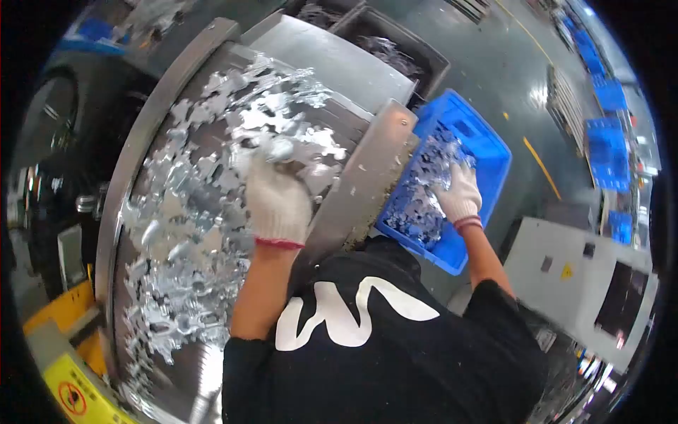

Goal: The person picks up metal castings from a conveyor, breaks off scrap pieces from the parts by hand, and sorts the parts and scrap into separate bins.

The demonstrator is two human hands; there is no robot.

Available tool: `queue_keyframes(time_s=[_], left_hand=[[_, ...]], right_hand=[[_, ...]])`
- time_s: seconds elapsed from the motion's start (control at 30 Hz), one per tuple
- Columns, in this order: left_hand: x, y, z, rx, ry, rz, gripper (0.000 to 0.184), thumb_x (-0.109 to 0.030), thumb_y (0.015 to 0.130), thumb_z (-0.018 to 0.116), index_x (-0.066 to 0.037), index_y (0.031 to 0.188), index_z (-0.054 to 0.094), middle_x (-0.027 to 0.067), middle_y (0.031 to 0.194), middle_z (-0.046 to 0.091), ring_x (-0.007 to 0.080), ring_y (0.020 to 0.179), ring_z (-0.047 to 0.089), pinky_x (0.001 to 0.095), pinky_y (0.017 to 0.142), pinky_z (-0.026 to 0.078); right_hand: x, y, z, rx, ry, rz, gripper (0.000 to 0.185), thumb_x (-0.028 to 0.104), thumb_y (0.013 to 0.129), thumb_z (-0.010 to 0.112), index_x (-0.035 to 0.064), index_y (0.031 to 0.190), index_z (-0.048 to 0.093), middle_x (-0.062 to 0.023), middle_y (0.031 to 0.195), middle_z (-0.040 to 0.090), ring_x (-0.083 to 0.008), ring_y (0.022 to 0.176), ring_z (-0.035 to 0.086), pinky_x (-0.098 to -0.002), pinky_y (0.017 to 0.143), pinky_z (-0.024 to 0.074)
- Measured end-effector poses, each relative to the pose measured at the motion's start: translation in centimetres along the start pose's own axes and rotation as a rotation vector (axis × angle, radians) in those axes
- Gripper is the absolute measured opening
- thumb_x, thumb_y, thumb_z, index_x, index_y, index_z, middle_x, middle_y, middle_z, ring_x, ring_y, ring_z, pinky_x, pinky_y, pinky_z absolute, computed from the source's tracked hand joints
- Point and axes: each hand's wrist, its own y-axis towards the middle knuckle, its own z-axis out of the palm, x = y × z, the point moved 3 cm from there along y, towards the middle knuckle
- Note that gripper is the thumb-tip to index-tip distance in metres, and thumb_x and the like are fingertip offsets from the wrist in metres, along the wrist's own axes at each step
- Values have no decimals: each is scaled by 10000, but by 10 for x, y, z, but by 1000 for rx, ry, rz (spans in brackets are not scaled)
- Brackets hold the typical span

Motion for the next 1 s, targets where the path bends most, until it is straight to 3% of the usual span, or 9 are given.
queue_keyframes(time_s=[0.03,0.1,0.3,0.4,0.47,0.57,0.7,0.9,1.0], left_hand=[[11,1,-1,41,364,283,277,-293,1095,593,-82,1261,665,74,1043,708,244,900,683,374,871,564],[13,-11,24,58,-588,-138,327,-315,1107,567,-71,1310,647,77,1110,707,254,984,676,403,951,536],[30,-18,32,-156,82,-234,378,-393,1102,526,-85,1277,657,54,1150,714,268,1064,663,455,957,541],[-66,-84,58,312,1044,-266,438,-262,1041,622,29,1368,617,177,1327,705,262,1237,667,400,1049,517],[-74,-115,24,440,1000,-165,570,-206,926,753,29,1431,634,230,1428,649,333,1375,614,426,1190,458],[-114,-108,33,174,1575,1131,845,-118,703,868,-10,1469,528,273,1356,610,457,1309,574,514,1090,514],[-92,-51,23,752,1523,471,500,-234,807,829,-48,1252,701,233,1128,741,413,1069,724,478,933,583],[-51,-38,44,535,1916,452,226,-196,886,634,-91,1047,754,186,948,766,400,936,754,509,839,596],[-41,-12,36,474,1442,181,230,-187,929,663,-73,1104,759,141,950,768,323,909,780,430,788,619]], right_hand=[[17,1,-3,0,391,18,646,370,894,807,23,1414,641,-233,1392,663,-383,1298,629,-459,1095,512],[86,-6,-27,85,1205,-14,479,273,941,765,32,1351,706,-187,1242,749,-262,1149,727,-372,1004,560],[226,-6,-13,611,1992,319,506,211,1020,751,12,1450,574,-92,1231,713,-174,1087,696,-349,869,605],[215,1,-34,389,1923,134,355,151,1012,754,-15,1317,679,-91,1127,738,-157,956,715,-305,768,606],[194,20,-43,206,1651,-95,238,102,1016,720,-21,1219,723,-57,1009,744,-137,906,706,-289,743,602],[180,18,-81,435,1447,-365,186,106,952,750,9,1111,765,-52,962,761,-126,880,726,-305,789,600],[190,8,-110,279,942,-1009,288,164,901,792,58,1167,759,-135,1015,785,-283,937,778,-371,851,600],[197,10,-87,515,1466,-69,498,148,956,746,-13,1414,633,-82,1003,742,-131,860,727,-303,732,597],[183,19,-69,442,1728,175,462,171,990,725,-12,1400,621,-119,1003,735,-167,833,733,-320,666,605]])
